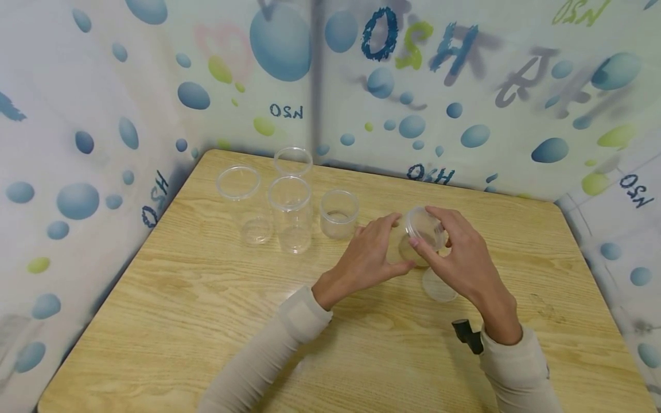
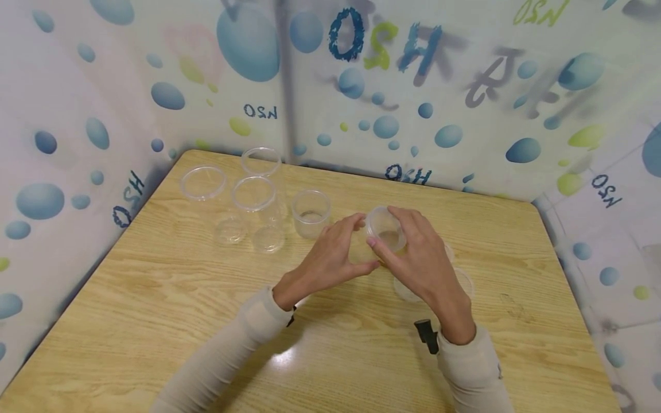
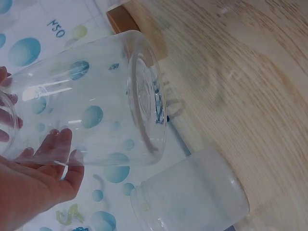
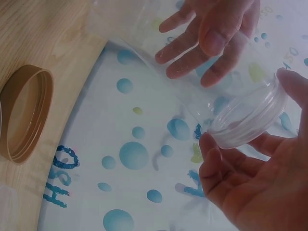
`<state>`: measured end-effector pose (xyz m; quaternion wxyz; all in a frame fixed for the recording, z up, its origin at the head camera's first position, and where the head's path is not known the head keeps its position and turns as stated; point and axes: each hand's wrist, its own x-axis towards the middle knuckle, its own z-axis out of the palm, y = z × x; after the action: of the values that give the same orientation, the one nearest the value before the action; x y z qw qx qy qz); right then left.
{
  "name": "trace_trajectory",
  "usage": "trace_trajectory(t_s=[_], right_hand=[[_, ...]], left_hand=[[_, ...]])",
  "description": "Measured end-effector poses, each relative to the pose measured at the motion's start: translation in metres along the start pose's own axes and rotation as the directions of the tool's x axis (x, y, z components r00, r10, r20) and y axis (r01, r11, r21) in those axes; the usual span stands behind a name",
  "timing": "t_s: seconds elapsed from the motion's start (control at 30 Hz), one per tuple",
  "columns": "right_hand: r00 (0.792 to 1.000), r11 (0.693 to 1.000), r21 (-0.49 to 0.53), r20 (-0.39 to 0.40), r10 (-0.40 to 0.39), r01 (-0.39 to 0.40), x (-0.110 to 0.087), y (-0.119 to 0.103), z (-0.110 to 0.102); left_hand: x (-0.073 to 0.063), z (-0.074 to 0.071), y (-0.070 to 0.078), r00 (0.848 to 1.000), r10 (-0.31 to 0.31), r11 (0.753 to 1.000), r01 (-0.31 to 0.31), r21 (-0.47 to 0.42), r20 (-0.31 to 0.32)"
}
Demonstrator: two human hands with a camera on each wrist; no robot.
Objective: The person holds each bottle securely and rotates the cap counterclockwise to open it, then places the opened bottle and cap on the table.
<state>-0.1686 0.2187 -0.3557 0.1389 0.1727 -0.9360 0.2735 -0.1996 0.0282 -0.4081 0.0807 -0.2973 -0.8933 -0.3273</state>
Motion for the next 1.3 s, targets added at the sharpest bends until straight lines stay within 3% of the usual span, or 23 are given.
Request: trace_trajectory(t_s=[0.4, 0.87, 1.3], right_hand=[[0.999, 0.997, 0.068, -0.018, -0.042, 0.043, -0.002, 0.0027, 0.0003], [0.997, 0.982, 0.172, 0.013, -0.082, 0.079, -0.0012, 0.0027, -0.0053], [0.995, 0.983, 0.175, 0.073, -0.066, 0.052, -0.0005, 0.0012, -0.0095]], left_hand=[[-0.0002, -0.0022, 0.0019, 0.998, -0.043, 0.997, 0.045, -0.055, 0.035], [0.0, -0.0019, 0.0012, 0.999, -0.026, 0.996, 0.028, -0.087, 0.025], [-0.0008, -0.0013, 0.0006, 1.0, -0.018, 0.993, 0.02, -0.12, 0.018]])
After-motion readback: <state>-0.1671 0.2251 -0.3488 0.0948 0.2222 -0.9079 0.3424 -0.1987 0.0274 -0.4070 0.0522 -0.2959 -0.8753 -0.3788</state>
